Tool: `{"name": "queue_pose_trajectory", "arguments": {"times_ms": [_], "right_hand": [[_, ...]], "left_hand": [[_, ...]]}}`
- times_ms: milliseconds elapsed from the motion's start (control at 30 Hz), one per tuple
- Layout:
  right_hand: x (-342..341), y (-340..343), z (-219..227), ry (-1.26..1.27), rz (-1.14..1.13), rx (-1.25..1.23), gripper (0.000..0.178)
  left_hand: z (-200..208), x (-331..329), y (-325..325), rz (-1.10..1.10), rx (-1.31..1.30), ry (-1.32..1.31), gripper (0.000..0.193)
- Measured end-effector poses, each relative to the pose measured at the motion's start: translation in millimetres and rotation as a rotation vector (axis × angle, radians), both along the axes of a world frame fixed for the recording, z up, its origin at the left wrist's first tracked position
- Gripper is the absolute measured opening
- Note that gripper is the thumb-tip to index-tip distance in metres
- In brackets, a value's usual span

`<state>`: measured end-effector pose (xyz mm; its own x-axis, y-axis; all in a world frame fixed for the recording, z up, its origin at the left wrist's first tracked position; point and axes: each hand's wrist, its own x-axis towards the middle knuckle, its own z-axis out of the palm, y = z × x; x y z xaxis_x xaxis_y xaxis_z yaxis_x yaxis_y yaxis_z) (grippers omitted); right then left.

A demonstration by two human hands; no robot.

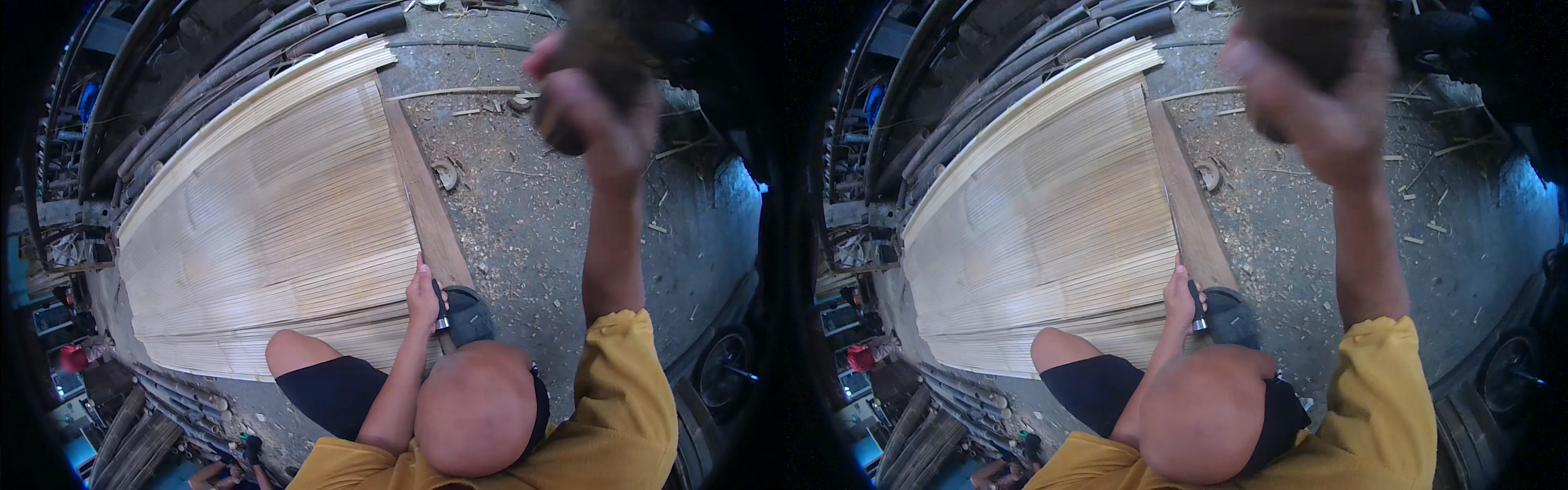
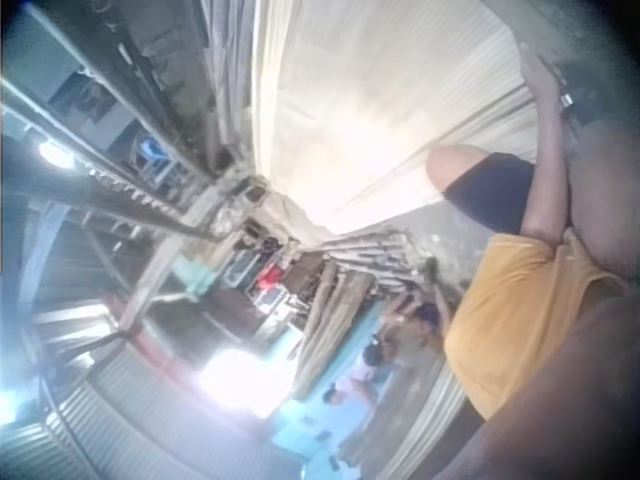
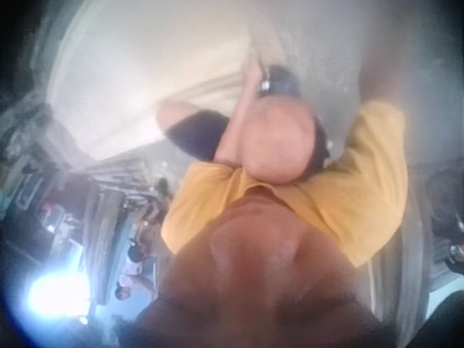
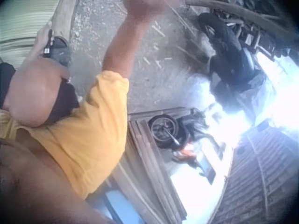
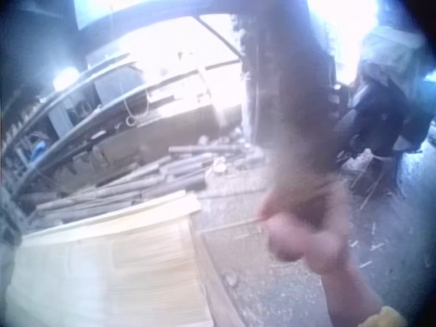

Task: The person uses a knife and a wooden mallet to split a large bamboo sheet into thin strips. They repeatedly position the knife and strike it with the mallet to drive the blade through the bamboo, then separate the resulting strips.

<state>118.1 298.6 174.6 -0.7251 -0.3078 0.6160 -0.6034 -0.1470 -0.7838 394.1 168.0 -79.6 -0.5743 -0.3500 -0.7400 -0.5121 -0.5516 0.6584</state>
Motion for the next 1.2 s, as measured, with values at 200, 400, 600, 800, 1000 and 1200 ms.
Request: {"name": "queue_pose_trajectory", "arguments": {"times_ms": [200,400,600,800,1000,1200], "right_hand": [[99.4,4.5,-209.0,-0.474,-0.014,0.942,0.060],[111.0,1.1,-200.3,-0.640,0.131,0.934,0.071],[84.3,9.3,-177.3,-0.749,0.105,0.598,0.068],[36.7,8.2,-71.2,-0.522,0.017,0.457,0.061],[8.3,32.9,-14.9,-0.108,-0.027,-0.262,0.058],[118.5,22.1,-247.9,-0.821,0.152,1.003,0.063]], "left_hand": [[-3.9,-15.1,10.3,-0.017,0.003,0.033,0.056],[-1.1,-1.2,-3.7,-0.018,0.040,-0.039,0.054],[27.9,-9.2,-1.2,-0.041,0.029,-0.059,0.058],[17.9,9.5,6.8,-0.016,0.027,-0.055,0.057],[15.2,13.8,8.6,0.015,0.070,-0.053,0.057],[16.4,15.3,20.0,0.004,0.165,-0.105,0.055]]}}
